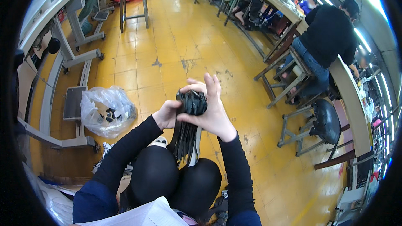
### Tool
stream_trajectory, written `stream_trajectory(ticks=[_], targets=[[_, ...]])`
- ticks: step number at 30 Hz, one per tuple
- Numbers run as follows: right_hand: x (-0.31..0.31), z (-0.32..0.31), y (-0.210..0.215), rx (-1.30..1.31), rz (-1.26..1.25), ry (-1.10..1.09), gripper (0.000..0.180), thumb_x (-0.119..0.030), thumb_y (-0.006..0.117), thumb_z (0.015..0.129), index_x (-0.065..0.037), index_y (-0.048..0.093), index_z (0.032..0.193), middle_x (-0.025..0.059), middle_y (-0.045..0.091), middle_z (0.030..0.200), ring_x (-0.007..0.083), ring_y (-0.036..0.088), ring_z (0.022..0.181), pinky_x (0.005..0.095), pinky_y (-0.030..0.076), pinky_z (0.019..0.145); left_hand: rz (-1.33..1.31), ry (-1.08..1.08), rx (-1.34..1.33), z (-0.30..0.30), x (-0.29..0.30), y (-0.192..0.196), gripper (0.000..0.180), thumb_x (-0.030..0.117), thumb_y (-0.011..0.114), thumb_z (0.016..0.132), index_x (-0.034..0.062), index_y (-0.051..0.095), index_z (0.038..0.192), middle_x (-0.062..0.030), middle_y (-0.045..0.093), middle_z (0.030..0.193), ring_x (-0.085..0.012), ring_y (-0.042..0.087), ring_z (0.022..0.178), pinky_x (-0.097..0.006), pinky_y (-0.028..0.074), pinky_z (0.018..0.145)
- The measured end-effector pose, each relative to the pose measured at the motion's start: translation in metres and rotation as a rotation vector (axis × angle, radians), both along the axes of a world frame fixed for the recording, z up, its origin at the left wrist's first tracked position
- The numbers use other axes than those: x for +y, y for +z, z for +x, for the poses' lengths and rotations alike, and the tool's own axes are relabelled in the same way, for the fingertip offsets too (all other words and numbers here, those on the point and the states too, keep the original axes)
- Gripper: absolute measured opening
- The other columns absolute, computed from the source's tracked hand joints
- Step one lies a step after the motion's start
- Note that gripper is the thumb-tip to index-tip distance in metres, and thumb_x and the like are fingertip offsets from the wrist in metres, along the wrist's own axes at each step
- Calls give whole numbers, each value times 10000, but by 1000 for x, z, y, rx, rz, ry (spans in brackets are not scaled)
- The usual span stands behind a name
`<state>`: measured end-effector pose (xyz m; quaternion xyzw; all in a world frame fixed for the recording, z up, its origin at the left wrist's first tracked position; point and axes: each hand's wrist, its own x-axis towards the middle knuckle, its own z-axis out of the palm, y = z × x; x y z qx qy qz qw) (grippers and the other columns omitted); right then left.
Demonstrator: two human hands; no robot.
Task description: The person sits on the floor and sorts black plastic parts, picking them up, inspecting them, and stacking them into piles. The person also handles white plastic parts, stacking them separately.
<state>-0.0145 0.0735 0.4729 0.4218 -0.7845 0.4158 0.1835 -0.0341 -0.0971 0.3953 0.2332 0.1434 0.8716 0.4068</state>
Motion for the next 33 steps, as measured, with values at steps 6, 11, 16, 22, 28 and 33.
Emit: stream_trajectory(ticks=[6, 11, 16, 22, 28, 33], targets=[[-11, -3, -30, -2, -18, -60, 1172, -264, 859, 637, -121, 87, 1507, 100, 550, 1263, 315, 390, 1327, 575, -63, 1116, 40, 41, -227, -12, 16, -59, 801, 615, 547, 858, 16, 390, 1366, -148, 536, 1283, -273, 554, 1175, -420, 464, 995], [19, -13, -70, -99, 164, -171, 1252, -347, 872, 600, -88, 49, 1507, 127, 361, 1471, 314, 332, 1375, 595, -113, 1096, -58, 89, -332, -13, 30, -75, 732, 677, 424, 886, 78, 497, 1299, -176, 612, 1162, -275, 607, 1075, -387, 512, 905], [27, -17, -130, -135, 145, -194, 1140, -328, 853, 642, -106, 136, 1500, 72, 541, 1336, 268, 428, 1324, 610, -101, 1100, -498, 296, -383, -10, 60, -87, 517, 530, 386, 980, 140, 477, 1308, -79, 557, 1280, -191, 543, 1174, -344, 450, 986], [41, -20, -197, -303, -52, -130, 1197, -289, 865, 640, -182, 54, 1513, 148, 550, 1320, 300, 429, 1324, 554, -67, 1133, -230, 87, -491, -21, 64, -161, 527, 592, 416, 940, 161, 554, 1210, -54, 673, 1033, -170, 666, 884, -315, 556, 731], [39, -11, -259, -469, -230, -203, 1164, -317, 839, 666, -169, 54, 1512, 146, 346, 1488, 347, 258, 1407, 557, -59, 1136, -441, 212, -722, -14, 75, -197, 525, 539, 475, 942, 143, 501, 1286, -63, 634, 1145, -171, 644, 1004, -330, 522, 877], [-5, 12, -280, -900, -1026, -431, 1183, -259, 864, 656, -116, 36, 1490, 175, 357, 1453, 335, 358, 1344, 434, 230, 1141, -717, 639, -716, -10, 68, -212, 414, 341, 685, 861, 93, 534, 1156, -48, 606, 1082, -140, 583, 999, -306, 463, 874]])
